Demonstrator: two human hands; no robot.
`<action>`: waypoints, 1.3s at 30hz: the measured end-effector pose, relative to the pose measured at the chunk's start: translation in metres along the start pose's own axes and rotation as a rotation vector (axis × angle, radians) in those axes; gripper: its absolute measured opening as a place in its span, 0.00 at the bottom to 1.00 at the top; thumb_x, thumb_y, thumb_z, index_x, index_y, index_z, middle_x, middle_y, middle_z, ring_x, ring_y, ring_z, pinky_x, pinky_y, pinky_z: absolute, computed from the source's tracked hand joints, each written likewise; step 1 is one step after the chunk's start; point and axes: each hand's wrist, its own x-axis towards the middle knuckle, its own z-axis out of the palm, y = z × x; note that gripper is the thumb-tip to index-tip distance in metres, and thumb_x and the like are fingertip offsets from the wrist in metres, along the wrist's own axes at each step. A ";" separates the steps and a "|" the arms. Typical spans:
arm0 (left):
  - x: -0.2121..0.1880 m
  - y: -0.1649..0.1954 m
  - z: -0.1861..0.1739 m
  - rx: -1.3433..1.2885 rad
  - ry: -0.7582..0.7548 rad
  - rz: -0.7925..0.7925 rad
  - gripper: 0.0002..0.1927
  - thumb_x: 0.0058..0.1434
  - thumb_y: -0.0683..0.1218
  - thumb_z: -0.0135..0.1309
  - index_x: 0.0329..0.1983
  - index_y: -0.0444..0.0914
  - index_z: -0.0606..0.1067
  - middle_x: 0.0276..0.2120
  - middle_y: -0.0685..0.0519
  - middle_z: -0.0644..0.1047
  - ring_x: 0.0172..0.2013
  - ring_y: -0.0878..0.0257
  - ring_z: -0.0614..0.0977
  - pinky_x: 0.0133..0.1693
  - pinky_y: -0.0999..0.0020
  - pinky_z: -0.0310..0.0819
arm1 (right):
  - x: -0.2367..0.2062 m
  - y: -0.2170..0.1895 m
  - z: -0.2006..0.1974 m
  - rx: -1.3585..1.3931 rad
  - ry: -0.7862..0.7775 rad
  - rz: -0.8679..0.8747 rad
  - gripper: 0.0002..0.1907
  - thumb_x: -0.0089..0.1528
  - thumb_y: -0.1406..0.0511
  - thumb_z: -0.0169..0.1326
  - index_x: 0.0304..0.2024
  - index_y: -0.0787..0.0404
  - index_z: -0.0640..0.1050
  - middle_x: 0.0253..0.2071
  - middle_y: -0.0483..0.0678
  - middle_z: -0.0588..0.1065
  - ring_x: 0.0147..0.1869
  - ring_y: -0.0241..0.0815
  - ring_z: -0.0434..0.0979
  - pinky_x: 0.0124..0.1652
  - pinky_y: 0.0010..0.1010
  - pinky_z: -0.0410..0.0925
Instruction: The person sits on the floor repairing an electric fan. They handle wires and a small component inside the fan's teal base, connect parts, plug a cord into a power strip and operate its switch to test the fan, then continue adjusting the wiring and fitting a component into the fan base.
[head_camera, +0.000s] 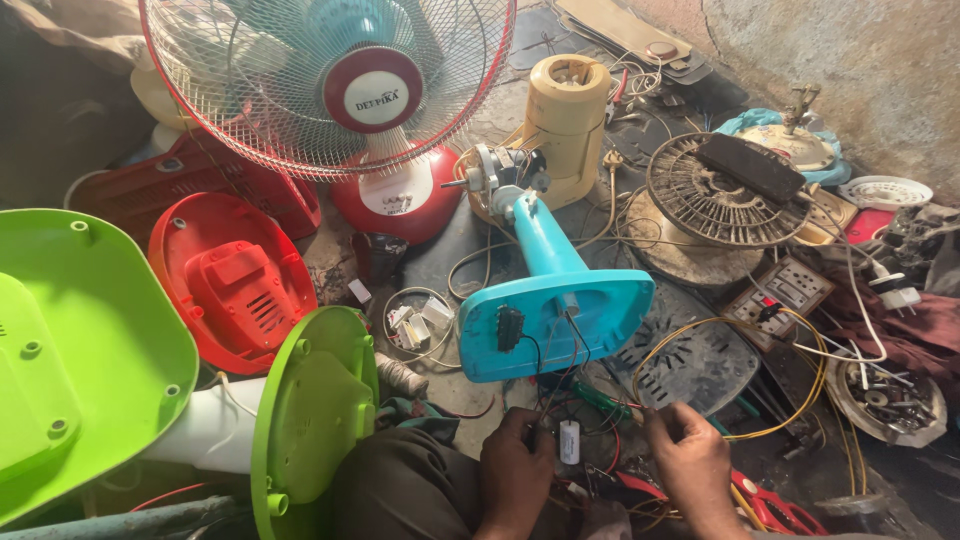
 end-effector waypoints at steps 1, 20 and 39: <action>0.000 0.000 0.000 0.006 -0.005 -0.015 0.07 0.56 0.43 0.58 0.37 0.36 0.79 0.23 0.45 0.82 0.25 0.53 0.86 0.28 0.57 0.76 | 0.001 0.000 -0.001 -0.009 0.004 -0.007 0.14 0.59 0.59 0.60 0.29 0.65 0.80 0.19 0.49 0.75 0.23 0.36 0.70 0.29 0.33 0.67; 0.000 -0.001 -0.001 0.002 0.002 0.008 0.08 0.57 0.44 0.57 0.38 0.36 0.79 0.24 0.44 0.82 0.27 0.51 0.86 0.30 0.57 0.76 | 0.000 0.007 0.006 0.057 -0.039 -0.035 0.11 0.58 0.62 0.60 0.29 0.65 0.80 0.19 0.45 0.74 0.24 0.32 0.69 0.29 0.30 0.66; 0.002 -0.006 0.001 0.004 0.014 0.031 0.09 0.55 0.43 0.58 0.39 0.36 0.79 0.26 0.44 0.83 0.28 0.51 0.86 0.30 0.56 0.77 | -0.005 -0.007 0.005 0.067 -0.067 -0.010 0.12 0.59 0.61 0.61 0.28 0.65 0.81 0.17 0.45 0.73 0.23 0.31 0.66 0.27 0.29 0.65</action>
